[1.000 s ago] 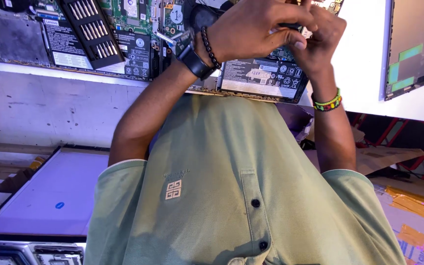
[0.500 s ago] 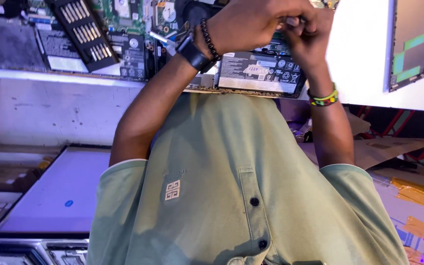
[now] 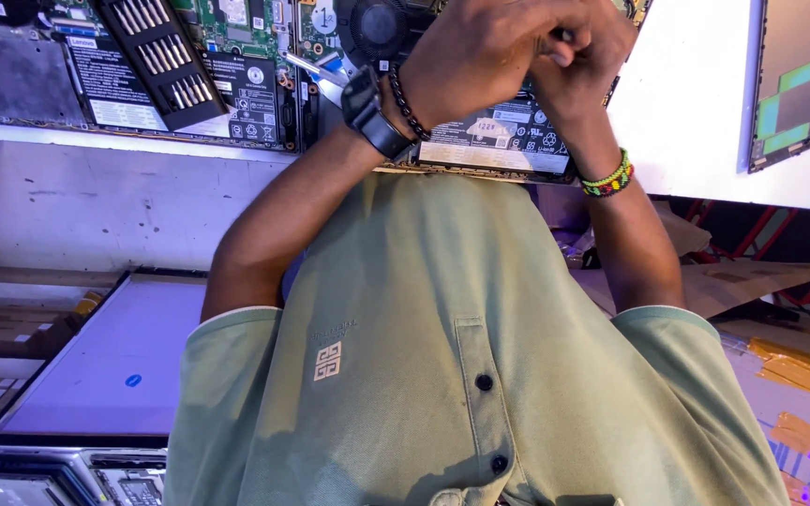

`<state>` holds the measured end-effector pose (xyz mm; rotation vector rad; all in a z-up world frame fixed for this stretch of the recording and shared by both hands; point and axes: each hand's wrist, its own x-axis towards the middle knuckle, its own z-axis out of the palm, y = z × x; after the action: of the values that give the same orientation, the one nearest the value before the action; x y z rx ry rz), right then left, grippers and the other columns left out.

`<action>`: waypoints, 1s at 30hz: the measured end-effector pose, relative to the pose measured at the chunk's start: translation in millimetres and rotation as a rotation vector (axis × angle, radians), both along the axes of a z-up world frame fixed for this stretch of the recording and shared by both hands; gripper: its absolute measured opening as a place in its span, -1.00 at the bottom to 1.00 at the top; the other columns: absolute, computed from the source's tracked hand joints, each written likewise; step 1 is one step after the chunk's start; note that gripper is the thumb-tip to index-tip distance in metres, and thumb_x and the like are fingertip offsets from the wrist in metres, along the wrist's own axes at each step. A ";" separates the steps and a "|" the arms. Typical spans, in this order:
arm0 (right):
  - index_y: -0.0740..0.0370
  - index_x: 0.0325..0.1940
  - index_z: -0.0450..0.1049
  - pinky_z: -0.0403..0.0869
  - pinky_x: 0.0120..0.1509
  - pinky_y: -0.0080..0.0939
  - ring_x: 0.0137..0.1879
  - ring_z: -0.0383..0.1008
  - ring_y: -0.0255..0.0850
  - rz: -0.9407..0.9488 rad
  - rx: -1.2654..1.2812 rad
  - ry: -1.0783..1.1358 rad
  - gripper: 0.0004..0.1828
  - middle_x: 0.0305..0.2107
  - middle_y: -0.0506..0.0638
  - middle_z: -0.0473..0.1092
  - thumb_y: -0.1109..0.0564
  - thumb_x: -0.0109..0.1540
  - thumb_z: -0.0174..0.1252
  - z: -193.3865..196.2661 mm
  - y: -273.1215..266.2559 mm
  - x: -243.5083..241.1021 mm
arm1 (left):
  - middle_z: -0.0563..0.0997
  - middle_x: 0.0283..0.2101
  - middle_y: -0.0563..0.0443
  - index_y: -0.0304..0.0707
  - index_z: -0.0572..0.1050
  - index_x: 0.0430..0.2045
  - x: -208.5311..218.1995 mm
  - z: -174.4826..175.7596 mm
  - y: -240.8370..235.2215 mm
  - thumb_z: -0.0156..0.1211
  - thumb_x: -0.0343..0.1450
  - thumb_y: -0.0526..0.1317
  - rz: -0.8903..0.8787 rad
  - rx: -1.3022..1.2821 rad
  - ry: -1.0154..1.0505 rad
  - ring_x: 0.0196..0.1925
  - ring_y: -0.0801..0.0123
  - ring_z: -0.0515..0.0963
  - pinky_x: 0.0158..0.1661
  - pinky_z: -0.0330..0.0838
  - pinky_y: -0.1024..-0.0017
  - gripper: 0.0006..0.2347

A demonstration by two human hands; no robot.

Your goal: The person uses a screwdriver to remove screws from a disassembled laptop motherboard, then switches to a different screwdriver bit and continues unscrewing components. The person handles the motherboard and tools while working at a bench.

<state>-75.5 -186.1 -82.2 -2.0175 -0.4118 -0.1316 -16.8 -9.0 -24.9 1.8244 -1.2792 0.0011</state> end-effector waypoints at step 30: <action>0.41 0.06 0.38 0.41 -0.09 -0.08 -0.19 0.44 -0.03 -0.407 0.040 -0.170 -0.77 -0.28 0.22 0.42 0.15 0.45 0.11 45.6 22.1 -42.4 | 0.10 0.62 -0.02 -0.14 -0.07 0.55 -41.7 24.9 51.2 0.13 0.76 -0.29 0.048 -0.093 0.327 0.71 0.17 0.23 0.74 0.15 0.27 -0.47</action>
<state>-117.9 -164.0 -36.6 -2.0347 -0.0965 -0.5612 -58.5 42.2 0.0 1.6929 -0.9891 -0.2003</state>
